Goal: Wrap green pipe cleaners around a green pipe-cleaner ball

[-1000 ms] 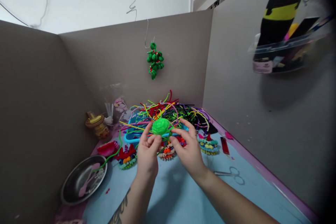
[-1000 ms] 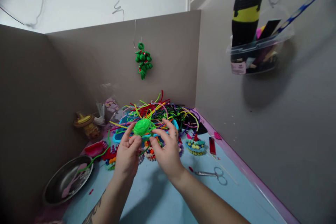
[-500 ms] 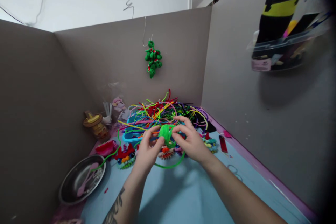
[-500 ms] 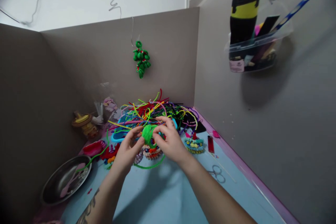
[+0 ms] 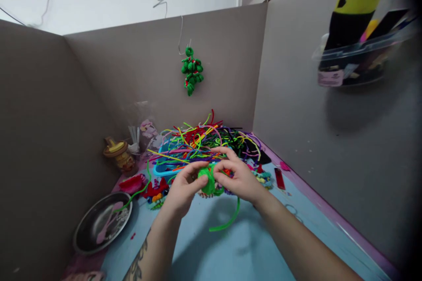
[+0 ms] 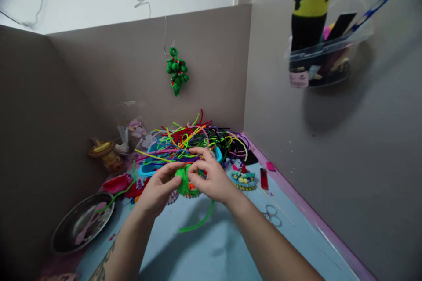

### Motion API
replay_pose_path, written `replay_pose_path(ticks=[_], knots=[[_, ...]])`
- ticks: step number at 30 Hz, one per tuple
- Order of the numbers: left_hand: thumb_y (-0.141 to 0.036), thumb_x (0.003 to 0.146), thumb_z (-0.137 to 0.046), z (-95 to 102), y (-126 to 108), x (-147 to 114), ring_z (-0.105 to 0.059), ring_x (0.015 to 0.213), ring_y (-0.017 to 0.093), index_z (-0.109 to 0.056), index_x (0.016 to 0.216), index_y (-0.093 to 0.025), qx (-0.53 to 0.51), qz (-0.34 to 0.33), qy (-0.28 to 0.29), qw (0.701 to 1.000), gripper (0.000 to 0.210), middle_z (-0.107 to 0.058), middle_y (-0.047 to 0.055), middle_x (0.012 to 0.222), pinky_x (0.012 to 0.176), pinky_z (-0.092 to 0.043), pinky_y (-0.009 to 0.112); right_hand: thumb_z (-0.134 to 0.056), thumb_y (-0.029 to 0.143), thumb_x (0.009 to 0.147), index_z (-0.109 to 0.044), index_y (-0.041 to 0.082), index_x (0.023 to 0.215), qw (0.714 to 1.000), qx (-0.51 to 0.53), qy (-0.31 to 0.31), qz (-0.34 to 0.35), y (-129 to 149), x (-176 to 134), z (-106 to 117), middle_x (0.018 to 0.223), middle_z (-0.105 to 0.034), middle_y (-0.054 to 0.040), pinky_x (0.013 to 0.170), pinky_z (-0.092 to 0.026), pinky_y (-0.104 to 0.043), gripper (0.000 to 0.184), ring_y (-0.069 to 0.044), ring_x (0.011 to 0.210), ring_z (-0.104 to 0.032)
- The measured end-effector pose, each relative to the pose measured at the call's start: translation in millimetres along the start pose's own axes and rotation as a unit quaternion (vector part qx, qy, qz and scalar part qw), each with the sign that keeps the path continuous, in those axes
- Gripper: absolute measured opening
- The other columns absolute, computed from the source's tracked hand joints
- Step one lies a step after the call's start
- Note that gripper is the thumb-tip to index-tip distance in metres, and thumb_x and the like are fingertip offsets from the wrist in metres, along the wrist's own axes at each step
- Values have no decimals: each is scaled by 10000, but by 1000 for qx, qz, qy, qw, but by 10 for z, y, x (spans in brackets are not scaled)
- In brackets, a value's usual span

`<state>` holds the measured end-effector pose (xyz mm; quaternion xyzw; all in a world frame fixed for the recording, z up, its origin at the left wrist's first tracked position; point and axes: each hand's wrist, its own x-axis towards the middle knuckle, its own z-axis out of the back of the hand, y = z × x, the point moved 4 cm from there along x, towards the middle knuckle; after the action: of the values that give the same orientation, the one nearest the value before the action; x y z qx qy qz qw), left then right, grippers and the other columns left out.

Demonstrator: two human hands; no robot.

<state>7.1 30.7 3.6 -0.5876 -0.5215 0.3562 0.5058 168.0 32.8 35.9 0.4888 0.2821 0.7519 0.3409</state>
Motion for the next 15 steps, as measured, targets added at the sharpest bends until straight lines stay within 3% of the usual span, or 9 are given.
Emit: replay_pose_path(ticks=[5,10,15], knots=[[-211,660,-793,19,-47,-15,-601,798,148,-681,1007,-218,11,-1,10,1000,364,-670,35,926,699,-483,244,-584,133,750,-678,226,665,1000,3,28,-3,10,2,-13,1358,-490,-54,1081,-286,-474,157,-274,1300,-411],[-208,666,-787,-8,-103,-45,-606,808,160,-663,1045,-213,42,19,59,997,399,-655,53,975,694,-484,257,-585,118,743,-675,220,654,997,15,72,-23,4,2,-36,1407,-444,-55,1092,-272,-480,163,-265,1340,-371],[-218,663,-789,5,-114,-67,-600,756,149,-643,1067,-217,43,26,67,996,430,-646,39,895,663,-469,253,-624,148,743,-685,224,671,993,51,101,-32,6,-13,-31,1425,-436,-41,1093,-266,-510,122,-275,1347,-369]])
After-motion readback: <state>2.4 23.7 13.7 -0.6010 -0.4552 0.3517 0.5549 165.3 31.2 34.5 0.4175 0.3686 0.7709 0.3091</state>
